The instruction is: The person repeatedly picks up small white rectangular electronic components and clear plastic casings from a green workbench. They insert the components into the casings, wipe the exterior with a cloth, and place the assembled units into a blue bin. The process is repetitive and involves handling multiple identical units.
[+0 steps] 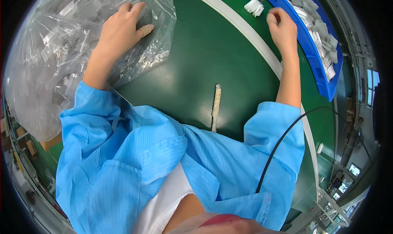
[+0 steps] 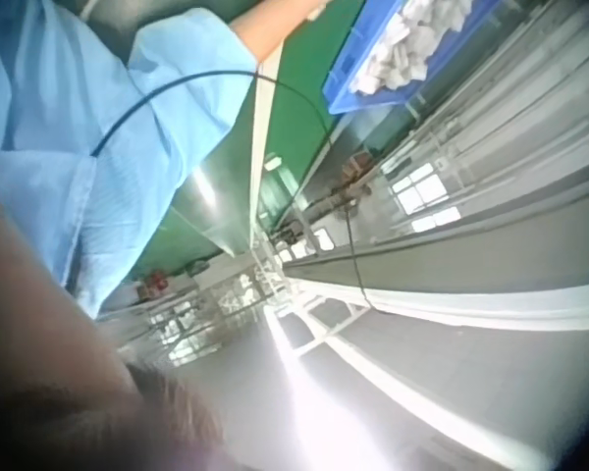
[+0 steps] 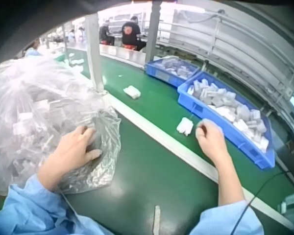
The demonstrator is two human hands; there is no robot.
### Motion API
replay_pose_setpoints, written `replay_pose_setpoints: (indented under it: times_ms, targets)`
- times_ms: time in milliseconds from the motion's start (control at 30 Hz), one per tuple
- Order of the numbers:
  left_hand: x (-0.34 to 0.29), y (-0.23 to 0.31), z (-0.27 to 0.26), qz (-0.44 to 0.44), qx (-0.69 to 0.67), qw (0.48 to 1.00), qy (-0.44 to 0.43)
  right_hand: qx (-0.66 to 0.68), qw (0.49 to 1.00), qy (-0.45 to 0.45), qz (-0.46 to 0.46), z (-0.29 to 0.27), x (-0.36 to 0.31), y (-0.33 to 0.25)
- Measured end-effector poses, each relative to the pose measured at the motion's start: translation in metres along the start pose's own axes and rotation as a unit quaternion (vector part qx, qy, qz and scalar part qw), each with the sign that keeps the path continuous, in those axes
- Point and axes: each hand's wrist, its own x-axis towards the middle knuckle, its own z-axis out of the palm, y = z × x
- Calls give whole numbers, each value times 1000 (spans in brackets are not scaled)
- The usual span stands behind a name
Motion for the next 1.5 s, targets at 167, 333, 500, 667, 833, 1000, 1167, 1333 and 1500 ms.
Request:
replay_pose_setpoints:
  times_ms: [167, 333, 500, 667, 833, 1000, 1167, 1333, 1500]
  targets:
    - [4, 9, -9, -30, -354, 933, -58, 51, 906, -213, 363, 15, 42, 46]
    - [26, 40, 6, 73, -558, 826, -28, 66, 921, -307, 230, 39, 65, 20]
    - [42, 85, 8, 21, -695, 694, -189, 413, 840, -211, 283, -10, 43, -50]
    - [40, 100, 22, 61, -752, 626, -196, 574, 770, -99, 261, -49, -33, -60]
    - [31, 119, 21, 45, -746, 635, -193, 463, 859, -101, 192, -54, -54, -77]
    - [36, 110, 30, 211, -591, 767, -133, 451, 851, -166, 211, -57, -53, -76]
    - [35, 108, 19, 167, -579, 771, -208, 473, 840, -138, 230, -52, -53, -82]
    - [31, 112, 28, 123, -619, 752, -189, 476, 849, -62, 219, -44, -57, -89]
    - [20, 121, 33, 37, -726, 664, -176, 408, 894, -38, 181, -46, -60, -103]
